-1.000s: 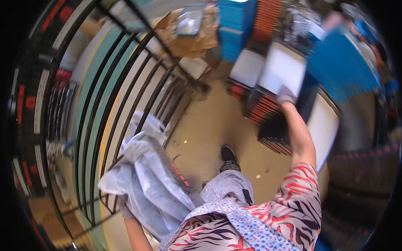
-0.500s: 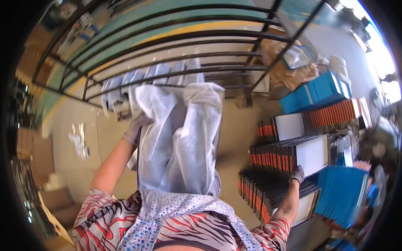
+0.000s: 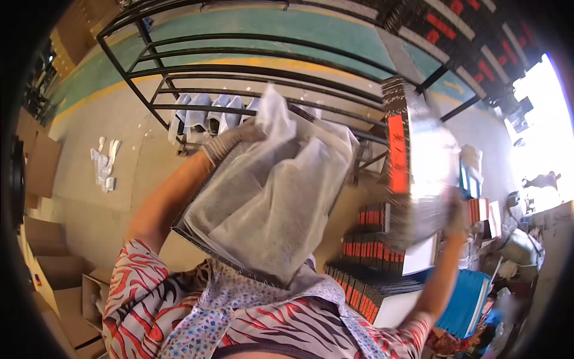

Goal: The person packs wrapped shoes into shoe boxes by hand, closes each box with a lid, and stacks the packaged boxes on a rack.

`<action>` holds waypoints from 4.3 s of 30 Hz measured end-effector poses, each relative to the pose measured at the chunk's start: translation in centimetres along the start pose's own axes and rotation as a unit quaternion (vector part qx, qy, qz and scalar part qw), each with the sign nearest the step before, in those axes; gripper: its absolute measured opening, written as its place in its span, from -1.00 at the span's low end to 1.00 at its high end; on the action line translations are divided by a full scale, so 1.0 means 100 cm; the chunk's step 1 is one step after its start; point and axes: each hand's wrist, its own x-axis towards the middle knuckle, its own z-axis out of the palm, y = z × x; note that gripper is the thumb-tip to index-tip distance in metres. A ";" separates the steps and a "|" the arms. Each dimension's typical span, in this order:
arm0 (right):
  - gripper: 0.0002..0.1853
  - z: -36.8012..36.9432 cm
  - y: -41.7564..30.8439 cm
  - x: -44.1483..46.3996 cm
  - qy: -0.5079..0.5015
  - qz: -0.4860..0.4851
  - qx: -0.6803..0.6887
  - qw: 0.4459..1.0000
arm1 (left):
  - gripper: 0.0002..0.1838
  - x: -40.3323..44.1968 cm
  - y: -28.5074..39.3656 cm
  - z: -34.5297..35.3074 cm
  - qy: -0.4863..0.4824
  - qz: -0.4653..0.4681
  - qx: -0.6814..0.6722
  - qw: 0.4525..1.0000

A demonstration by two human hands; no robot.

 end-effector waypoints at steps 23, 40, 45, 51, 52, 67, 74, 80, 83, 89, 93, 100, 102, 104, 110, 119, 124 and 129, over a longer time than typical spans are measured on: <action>-0.50 0.517 -0.158 0.067 -0.558 0.194 -0.014 0.807 | -0.32 -0.291 -0.024 -0.171 0.163 0.038 0.185 0.968; -0.17 0.358 -0.443 0.159 0.095 -0.640 0.102 0.755 | -0.46 -0.152 0.256 -0.095 -0.001 0.471 0.001 0.882; -0.29 0.364 -0.409 0.318 0.168 -0.359 0.388 0.832 | -0.68 0.047 0.381 -0.080 0.106 0.272 0.082 0.953; -0.48 0.377 -0.321 0.295 0.243 -0.345 -0.016 0.907 | -0.63 0.078 0.348 -0.100 0.231 0.396 0.249 0.853; -0.47 0.387 -0.311 0.270 0.211 -0.369 0.011 0.905 | -0.67 0.050 0.309 -0.110 0.285 0.493 0.467 0.677; -0.73 0.606 0.141 -0.053 -0.488 0.285 -0.110 0.818 | -0.29 -0.277 -0.453 -0.611 0.720 -0.311 0.153 0.601; -0.76 0.556 0.201 -0.078 -0.493 0.153 -0.325 0.792 | -0.63 -0.256 -0.341 -0.605 0.523 -0.348 -0.014 0.778; -0.71 0.530 0.117 0.125 -0.180 0.075 -0.377 0.905 | -0.46 -0.375 -0.249 -0.462 0.594 -0.285 -0.080 0.748; -0.55 0.541 0.148 0.241 -0.092 0.181 -0.458 0.866 | -0.37 -0.338 -0.226 -0.398 0.647 -0.186 -0.114 0.731; -0.55 0.659 0.286 0.365 -0.242 0.004 -0.484 0.841 | -0.50 -0.271 -0.235 -0.322 0.702 -0.176 -0.165 0.670; -0.57 0.653 0.299 0.335 -0.239 0.041 -0.445 0.862 | -0.58 -0.213 -0.174 -0.289 0.636 -0.182 -0.027 0.749; -0.61 0.479 0.262 0.200 -0.220 0.088 -0.431 0.871 | -0.66 -0.202 -0.143 -0.261 0.615 -0.187 0.167 0.748; -0.63 0.414 0.242 0.137 -0.219 0.112 -0.437 0.865 | -0.57 -0.165 -0.114 -0.255 0.619 -0.271 0.202 0.709; -0.63 0.351 0.213 0.065 -0.201 0.108 -0.459 0.859 | -0.51 -0.138 -0.125 -0.278 0.596 -0.331 0.231 0.695; -0.77 0.373 -0.022 0.016 -0.141 0.073 -0.548 0.821 | -0.61 -0.013 -0.234 -0.221 0.254 -0.040 0.621 0.740; -0.70 0.241 -0.315 0.008 -0.067 -0.109 -0.351 0.928 | -0.68 -0.018 0.000 -0.138 -0.045 -0.108 0.346 0.931; -0.47 0.258 -0.358 0.049 -0.085 -0.301 -0.587 0.747 | -0.63 -0.061 0.083 -0.075 -0.185 0.157 0.592 0.768; -0.38 0.254 -0.247 0.074 -0.021 -0.055 -0.319 0.946 | -0.43 -0.060 0.047 -0.084 -0.080 -0.011 0.283 0.956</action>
